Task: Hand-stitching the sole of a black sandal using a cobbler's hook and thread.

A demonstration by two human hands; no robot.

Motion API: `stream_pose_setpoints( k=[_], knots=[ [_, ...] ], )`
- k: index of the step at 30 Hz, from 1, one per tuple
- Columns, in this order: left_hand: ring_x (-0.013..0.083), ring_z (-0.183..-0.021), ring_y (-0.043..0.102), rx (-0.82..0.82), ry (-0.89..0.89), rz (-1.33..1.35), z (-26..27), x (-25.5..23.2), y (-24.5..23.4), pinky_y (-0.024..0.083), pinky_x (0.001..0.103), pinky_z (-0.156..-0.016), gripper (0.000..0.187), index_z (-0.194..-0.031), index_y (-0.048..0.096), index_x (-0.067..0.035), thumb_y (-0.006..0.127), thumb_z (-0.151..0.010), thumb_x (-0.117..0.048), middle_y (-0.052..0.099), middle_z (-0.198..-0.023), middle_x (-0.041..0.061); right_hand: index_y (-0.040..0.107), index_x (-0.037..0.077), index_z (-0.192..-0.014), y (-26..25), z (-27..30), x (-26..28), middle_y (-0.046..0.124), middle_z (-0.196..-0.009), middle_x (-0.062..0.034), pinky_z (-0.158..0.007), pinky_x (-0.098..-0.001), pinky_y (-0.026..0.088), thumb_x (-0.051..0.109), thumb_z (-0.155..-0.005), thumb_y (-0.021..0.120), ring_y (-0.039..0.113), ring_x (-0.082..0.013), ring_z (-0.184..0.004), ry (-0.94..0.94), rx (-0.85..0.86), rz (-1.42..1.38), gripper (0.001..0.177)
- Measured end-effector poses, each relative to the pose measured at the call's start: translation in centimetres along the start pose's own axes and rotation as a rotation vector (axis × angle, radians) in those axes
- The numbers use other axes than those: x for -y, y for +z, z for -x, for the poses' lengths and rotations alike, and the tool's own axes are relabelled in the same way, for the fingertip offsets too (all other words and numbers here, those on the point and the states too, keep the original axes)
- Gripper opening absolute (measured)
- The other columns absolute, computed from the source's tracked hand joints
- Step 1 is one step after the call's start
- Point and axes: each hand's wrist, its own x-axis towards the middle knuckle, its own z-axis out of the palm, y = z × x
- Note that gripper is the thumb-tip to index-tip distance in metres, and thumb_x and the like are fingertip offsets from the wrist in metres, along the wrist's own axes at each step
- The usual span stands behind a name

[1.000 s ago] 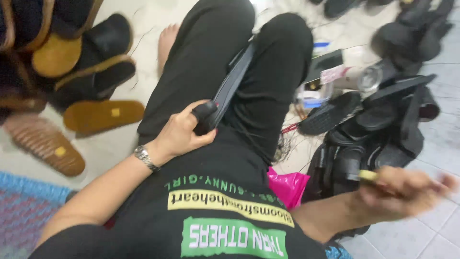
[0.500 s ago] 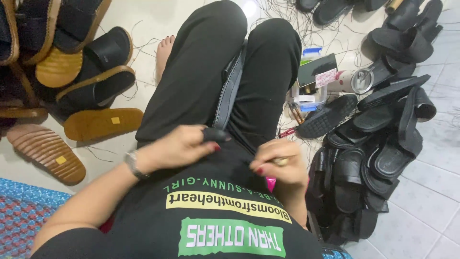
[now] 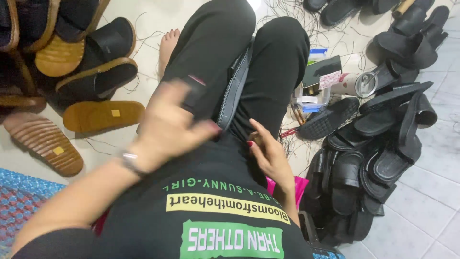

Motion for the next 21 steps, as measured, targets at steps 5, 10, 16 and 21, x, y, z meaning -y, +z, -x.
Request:
stream_pose_setpoints(
  k=[5, 10, 16, 21],
  knots=[
    [0.0389, -0.075, 0.070, 0.214, 0.106, -0.079, 0.7, 2.9, 9.1, 0.054, 0.047, -0.064, 0.071, -0.070, 0.068, -0.003, 0.068, -0.077, -0.073, 0.067, -0.082, 0.016, 0.048, 0.007, -0.150, 1.1, -0.8, 1.9, 0.067, -0.092, -0.0219, -0.067, -0.0546, 0.054, 0.000, -0.096, 0.054, 0.068, -0.0460, -0.080, -0.131, 0.041, 0.232, 0.055],
    [0.0369, -0.081, 0.071, 0.327, -0.028, 0.078, -0.1, 3.6, 6.3, 0.055, 0.040, -0.065, 0.063, -0.069, 0.065, -0.001, 0.075, -0.077, -0.062, 0.068, -0.085, 0.014, 0.057, 0.018, -0.145, 2.7, -2.2, 1.6, 0.068, -0.090, -0.0060, -0.063, -0.0417, 0.058, 0.009, -0.097, 0.056, 0.072, -0.0301, -0.072, -0.205, 0.033, 0.404, 0.049],
    [0.0392, -0.081, 0.070, 0.364, -0.039, 0.155, -0.2, 3.3, 5.6, 0.054, 0.042, -0.064, 0.063, -0.068, 0.060, 0.005, 0.077, -0.077, -0.055, 0.065, -0.082, 0.018, 0.059, 0.025, -0.142, 3.1, -3.0, 1.7, 0.065, -0.085, -0.0029, -0.057, -0.0402, 0.057, 0.013, -0.098, 0.056, 0.071, -0.0274, -0.066, -0.196, 0.039, 0.479, 0.046],
    [0.0362, -0.078, 0.069, 0.347, -0.043, 0.173, -0.3, 3.2, 5.4, 0.053, 0.040, -0.063, 0.063, -0.066, 0.059, 0.003, 0.079, -0.077, -0.056, 0.063, -0.079, 0.016, 0.062, 0.022, -0.140, 3.4, -3.4, 1.6, 0.065, -0.082, -0.0065, -0.055, -0.0409, 0.057, 0.010, -0.095, 0.056, 0.070, -0.0307, -0.064, -0.215, 0.042, 0.445, 0.048]
  ],
)
